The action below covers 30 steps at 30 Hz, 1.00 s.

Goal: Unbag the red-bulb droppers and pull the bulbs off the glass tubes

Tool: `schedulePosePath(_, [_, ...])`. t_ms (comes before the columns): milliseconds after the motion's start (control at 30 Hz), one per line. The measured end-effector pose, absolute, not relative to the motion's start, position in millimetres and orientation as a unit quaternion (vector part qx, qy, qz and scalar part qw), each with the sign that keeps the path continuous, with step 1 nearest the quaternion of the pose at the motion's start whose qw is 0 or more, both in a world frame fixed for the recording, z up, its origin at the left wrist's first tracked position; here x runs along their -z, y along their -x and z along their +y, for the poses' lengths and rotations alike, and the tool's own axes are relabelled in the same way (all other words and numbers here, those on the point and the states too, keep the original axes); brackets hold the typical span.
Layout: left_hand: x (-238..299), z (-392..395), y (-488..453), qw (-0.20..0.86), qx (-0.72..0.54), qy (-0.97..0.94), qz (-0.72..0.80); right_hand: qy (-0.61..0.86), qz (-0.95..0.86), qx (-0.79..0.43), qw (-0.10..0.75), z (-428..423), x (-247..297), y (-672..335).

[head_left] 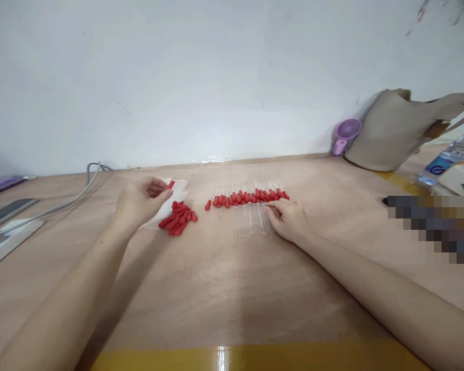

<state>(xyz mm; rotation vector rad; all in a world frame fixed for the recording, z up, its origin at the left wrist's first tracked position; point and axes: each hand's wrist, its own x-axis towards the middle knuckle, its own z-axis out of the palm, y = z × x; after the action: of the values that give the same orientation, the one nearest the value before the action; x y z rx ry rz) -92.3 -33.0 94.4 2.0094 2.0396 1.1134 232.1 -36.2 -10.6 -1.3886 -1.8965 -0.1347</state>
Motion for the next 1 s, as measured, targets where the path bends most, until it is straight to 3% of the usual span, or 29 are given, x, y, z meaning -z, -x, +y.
schedulePosePath(267, [-89.7,-19.6,128.3,0.19,-0.126,-0.609,0.76,0.531,-0.751,0.063,0.388,-34.9,12.4,-233.2])
schedulePosePath(467, [-85.6,-15.2,137.5,0.236,-0.123,-0.605,0.751,0.526,-0.752,0.059,0.392,-36.2,9.9,-232.4])
schedulePosePath(533, [-89.6,-17.1,136.9,0.169,-0.15,-0.609,0.761,0.526,-0.752,0.06,0.392,-36.2,9.4,-231.8])
schedulePosePath(633, [-95.5,-23.7,119.0,-0.017,-0.232,-0.624,0.746,0.524,-0.752,0.067,0.395,-35.5,9.8,-231.5])
schedulePosePath(700, [-94.5,-26.6,97.1,-0.073,-0.262,-0.66,0.7,0.522,-0.751,0.074,0.397,-35.0,10.8,-231.8])
schedulePosePath(900, [-64.8,-14.5,37.3,-0.106,-0.04,-0.769,0.629,0.513,-0.751,0.089,0.407,-34.7,14.1,-235.1])
schedulePosePath(1000, [-49.7,-6.8,27.6,-0.143,-0.007,-0.754,0.641,0.514,-0.75,0.085,0.407,-34.9,14.5,-236.6])
